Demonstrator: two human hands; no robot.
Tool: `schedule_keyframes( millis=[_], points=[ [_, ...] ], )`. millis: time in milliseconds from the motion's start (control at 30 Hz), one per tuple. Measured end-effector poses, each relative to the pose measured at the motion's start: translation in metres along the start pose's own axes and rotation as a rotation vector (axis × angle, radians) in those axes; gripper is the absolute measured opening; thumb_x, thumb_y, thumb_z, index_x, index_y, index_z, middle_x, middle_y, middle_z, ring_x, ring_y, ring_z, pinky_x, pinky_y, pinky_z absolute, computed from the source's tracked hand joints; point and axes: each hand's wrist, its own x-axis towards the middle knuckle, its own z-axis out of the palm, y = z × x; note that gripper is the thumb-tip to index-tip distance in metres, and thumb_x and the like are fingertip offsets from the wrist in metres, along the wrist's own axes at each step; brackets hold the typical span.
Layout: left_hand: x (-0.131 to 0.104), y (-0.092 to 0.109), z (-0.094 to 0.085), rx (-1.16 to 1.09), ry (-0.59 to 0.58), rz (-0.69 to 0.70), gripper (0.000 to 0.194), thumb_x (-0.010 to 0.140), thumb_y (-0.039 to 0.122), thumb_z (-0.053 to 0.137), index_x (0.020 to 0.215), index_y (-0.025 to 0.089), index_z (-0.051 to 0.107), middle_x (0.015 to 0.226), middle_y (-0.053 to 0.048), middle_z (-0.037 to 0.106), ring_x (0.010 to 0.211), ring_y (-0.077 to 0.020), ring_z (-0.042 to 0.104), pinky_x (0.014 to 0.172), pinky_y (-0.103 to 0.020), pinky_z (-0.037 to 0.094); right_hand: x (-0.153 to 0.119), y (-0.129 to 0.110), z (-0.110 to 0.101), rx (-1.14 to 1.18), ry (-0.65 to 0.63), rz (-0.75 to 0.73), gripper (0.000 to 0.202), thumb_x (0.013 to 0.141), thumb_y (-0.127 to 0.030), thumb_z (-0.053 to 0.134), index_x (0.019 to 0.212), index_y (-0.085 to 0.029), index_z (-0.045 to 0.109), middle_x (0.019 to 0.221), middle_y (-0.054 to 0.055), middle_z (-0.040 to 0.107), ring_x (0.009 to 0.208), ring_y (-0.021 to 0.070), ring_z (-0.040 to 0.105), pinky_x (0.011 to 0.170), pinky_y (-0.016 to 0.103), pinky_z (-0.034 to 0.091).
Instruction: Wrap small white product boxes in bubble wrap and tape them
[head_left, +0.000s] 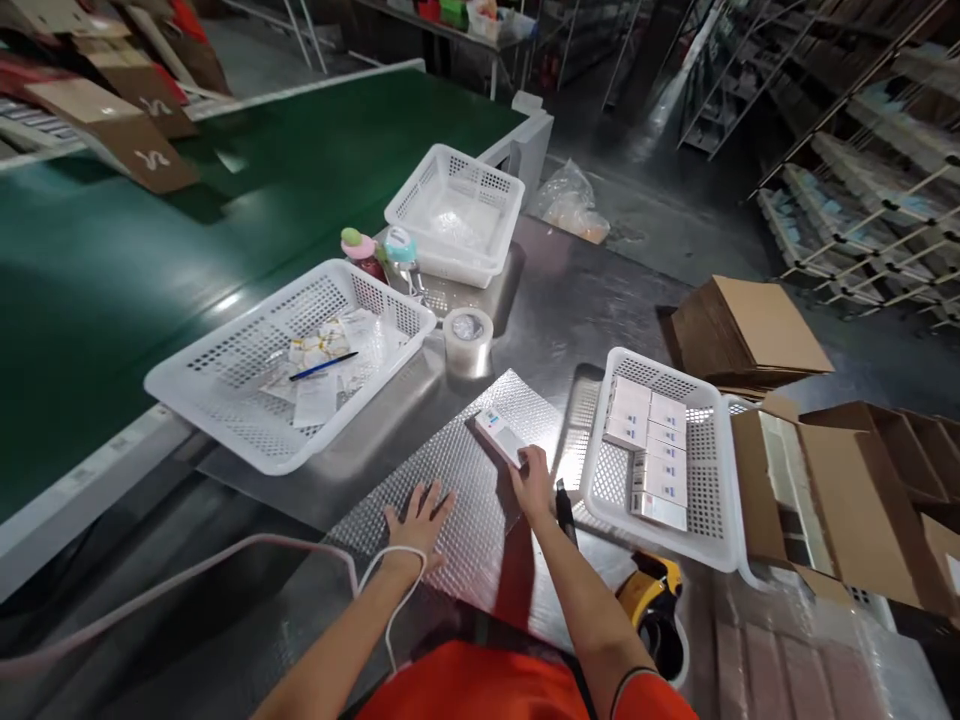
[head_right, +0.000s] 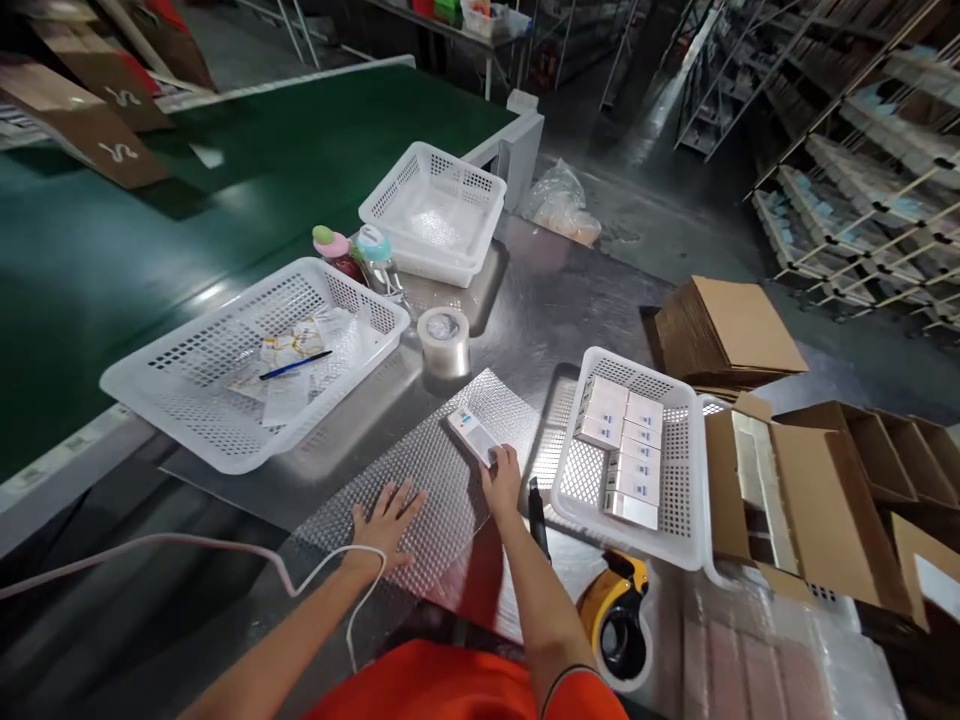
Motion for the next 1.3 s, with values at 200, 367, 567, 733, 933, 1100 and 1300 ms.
schedule_keyframes(
  millis=[200,367,567,733,933,1100,1300],
  points=[
    [-0.003,0.002,-0.004,0.0,-0.019,-0.016,0.114,0.073,0.033,0.077,0.163,0.038,0.008,0.173,-0.004,-0.01,0.159,-0.0413,-0.007,0.113,-0.082,0.018,-0.011,0.006,0.003,-0.222,-0.071,-0.016,0.016,0.089,-0.024,0.059,0.105,-0.022,0.061,0.108,0.009,0.062,0.104,0.0264,0.055,0.092,0.04,0.044],
    [-0.006,0.006,-0.007,0.019,-0.019,-0.041,0.112,0.073,0.032,0.075,0.163,0.038,0.007,0.173,-0.003,-0.009,0.16,-0.0388,-0.007,0.115,-0.08,0.02,-0.006,0.005,-0.001,-0.266,-0.121,-0.008,0.019,0.089,-0.021,0.061,0.108,-0.021,0.062,0.114,0.01,0.061,0.105,0.0263,0.054,0.092,0.039,0.044],
    [-0.009,0.005,0.009,0.094,0.048,-0.029,0.103,0.077,0.031,0.068,0.163,0.037,0.011,0.174,-0.004,-0.003,0.16,-0.0391,-0.001,0.112,-0.078,0.026,-0.015,-0.019,-0.009,-0.273,-0.254,0.092,0.032,0.086,-0.026,0.069,0.117,-0.02,0.062,0.129,0.014,0.058,0.117,0.029,0.055,0.101,0.044,0.045],
    [-0.006,-0.002,0.022,0.158,0.149,0.009,0.096,0.078,0.035,0.066,0.163,0.035,0.02,0.174,-0.006,0.005,0.16,-0.0412,0.005,0.11,-0.075,0.031,0.01,-0.014,-0.082,-0.227,-0.106,-0.074,0.044,0.091,-0.034,0.065,0.132,-0.023,0.061,0.148,0.015,0.049,0.13,0.0302,0.051,0.11,0.047,0.043],
    [0.0,-0.006,0.011,0.08,0.051,0.028,0.107,0.07,0.035,0.07,0.163,0.035,0.019,0.174,-0.005,0.002,0.159,-0.0428,0.004,0.11,-0.076,0.032,0.068,0.066,-0.187,-0.698,-0.139,0.294,0.057,0.091,-0.011,0.047,0.148,-0.014,0.052,0.163,0.02,0.036,0.148,0.0393,0.033,0.114,0.059,0.033],
    [0.0,-0.001,0.004,0.071,0.03,-0.003,0.114,0.066,0.029,0.072,0.163,0.038,0.013,0.174,-0.004,-0.001,0.16,-0.0401,0.001,0.112,-0.078,0.027,0.064,0.095,-0.181,-0.916,-0.342,0.229,0.058,0.093,-0.004,0.04,0.15,-0.014,0.05,0.165,0.019,0.034,0.153,0.0336,0.027,0.119,0.055,0.025],
    [-0.003,0.004,0.003,0.078,0.014,-0.018,0.119,0.066,0.025,0.076,0.163,0.04,0.009,0.173,-0.005,-0.007,0.16,-0.0408,-0.002,0.113,-0.08,0.022,0.077,0.078,-0.207,-0.797,-0.262,0.19,0.033,0.09,-0.006,0.049,0.113,-0.018,0.069,0.116,0.015,0.069,0.106,0.0277,0.062,0.092,0.039,0.044]
  ],
)
